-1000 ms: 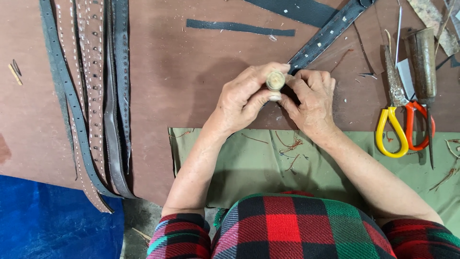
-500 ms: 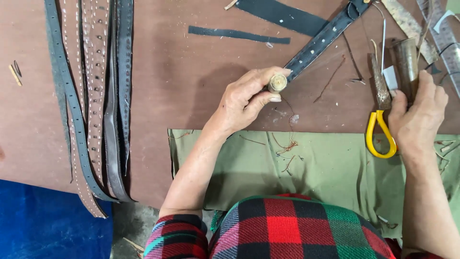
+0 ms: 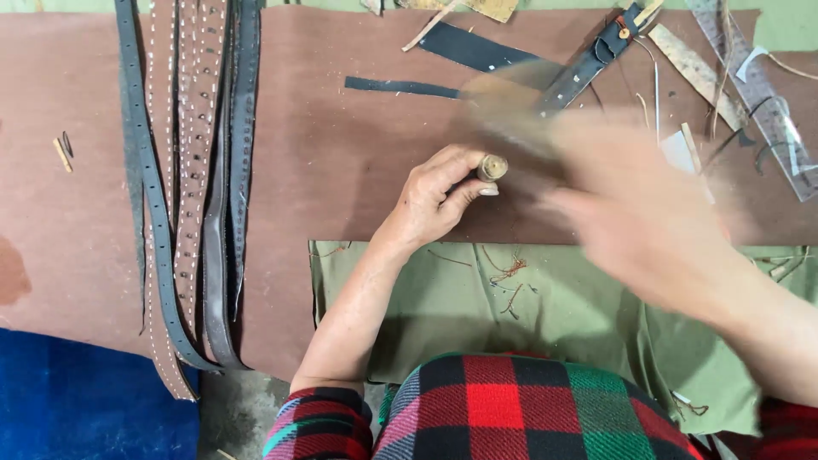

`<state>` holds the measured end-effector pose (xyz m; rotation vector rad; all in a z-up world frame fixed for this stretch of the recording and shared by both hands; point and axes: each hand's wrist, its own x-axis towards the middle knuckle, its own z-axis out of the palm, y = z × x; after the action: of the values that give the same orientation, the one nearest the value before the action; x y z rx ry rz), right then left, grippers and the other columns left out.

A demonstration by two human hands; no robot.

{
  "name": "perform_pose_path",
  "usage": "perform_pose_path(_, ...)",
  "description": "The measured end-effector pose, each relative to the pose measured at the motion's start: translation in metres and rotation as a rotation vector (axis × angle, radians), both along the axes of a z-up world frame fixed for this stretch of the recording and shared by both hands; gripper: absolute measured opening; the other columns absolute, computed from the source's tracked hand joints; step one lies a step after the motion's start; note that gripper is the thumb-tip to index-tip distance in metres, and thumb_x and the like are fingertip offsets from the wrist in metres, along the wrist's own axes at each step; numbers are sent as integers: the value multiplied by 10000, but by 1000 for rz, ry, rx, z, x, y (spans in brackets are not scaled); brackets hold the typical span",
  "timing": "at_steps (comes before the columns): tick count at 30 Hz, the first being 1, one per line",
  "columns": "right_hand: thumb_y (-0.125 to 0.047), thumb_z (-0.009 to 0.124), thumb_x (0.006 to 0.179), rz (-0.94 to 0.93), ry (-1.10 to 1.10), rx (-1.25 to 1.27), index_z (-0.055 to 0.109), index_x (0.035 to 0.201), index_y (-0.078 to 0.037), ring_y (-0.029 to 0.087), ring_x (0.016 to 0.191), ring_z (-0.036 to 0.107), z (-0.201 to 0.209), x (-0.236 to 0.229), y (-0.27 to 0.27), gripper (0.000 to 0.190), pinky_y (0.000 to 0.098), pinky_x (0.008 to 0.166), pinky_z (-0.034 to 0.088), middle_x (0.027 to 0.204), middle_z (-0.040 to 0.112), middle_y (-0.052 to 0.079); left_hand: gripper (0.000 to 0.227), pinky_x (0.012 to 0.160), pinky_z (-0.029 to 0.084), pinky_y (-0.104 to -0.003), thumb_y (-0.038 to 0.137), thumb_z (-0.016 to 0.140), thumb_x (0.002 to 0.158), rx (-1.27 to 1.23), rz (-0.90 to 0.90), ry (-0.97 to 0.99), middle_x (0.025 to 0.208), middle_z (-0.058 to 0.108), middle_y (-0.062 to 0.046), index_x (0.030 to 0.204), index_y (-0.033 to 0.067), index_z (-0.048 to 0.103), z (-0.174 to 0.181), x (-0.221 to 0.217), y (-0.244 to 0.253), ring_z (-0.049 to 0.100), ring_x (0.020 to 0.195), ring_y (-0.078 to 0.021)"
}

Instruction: A person uses a mallet and a punch tool to process a leather belt strip on a workshop table.

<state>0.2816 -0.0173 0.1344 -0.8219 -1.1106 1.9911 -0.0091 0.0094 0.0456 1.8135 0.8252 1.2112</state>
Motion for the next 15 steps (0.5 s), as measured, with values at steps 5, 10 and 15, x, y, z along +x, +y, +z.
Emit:
perform_pose_path(5,-355,514,1008,155,-1533,915,433,1623,-147,398,1051,622,76,-51,14,654,554,775,499,1221,653,172,123,974,501,-356,-49,595,1005,33,-32,-35,1018,604,-28,1064,59,585,27,3,-2,617,984,-223)
perform_pose_path(10,-147,527,1030,-32,-1214,1016,489,1391,-18,279,968,490,42,-36,-5,385,429,894,360,1197,566,158,192,964,554,-362,61,644,1025,-40,26,59,1130,710,-24,1214,88,667,-22,0,2,671,1075,-248)
perform_pose_path(15,-298,625,971,210,-1422,917,394,1548,-311,323,895,655,79,-50,3,621,546,595,558,1231,652,121,103,857,561,-365,194,670,1017,-3,82,111,1035,746,-30,1015,125,746,-18,-2,4,698,976,-253)
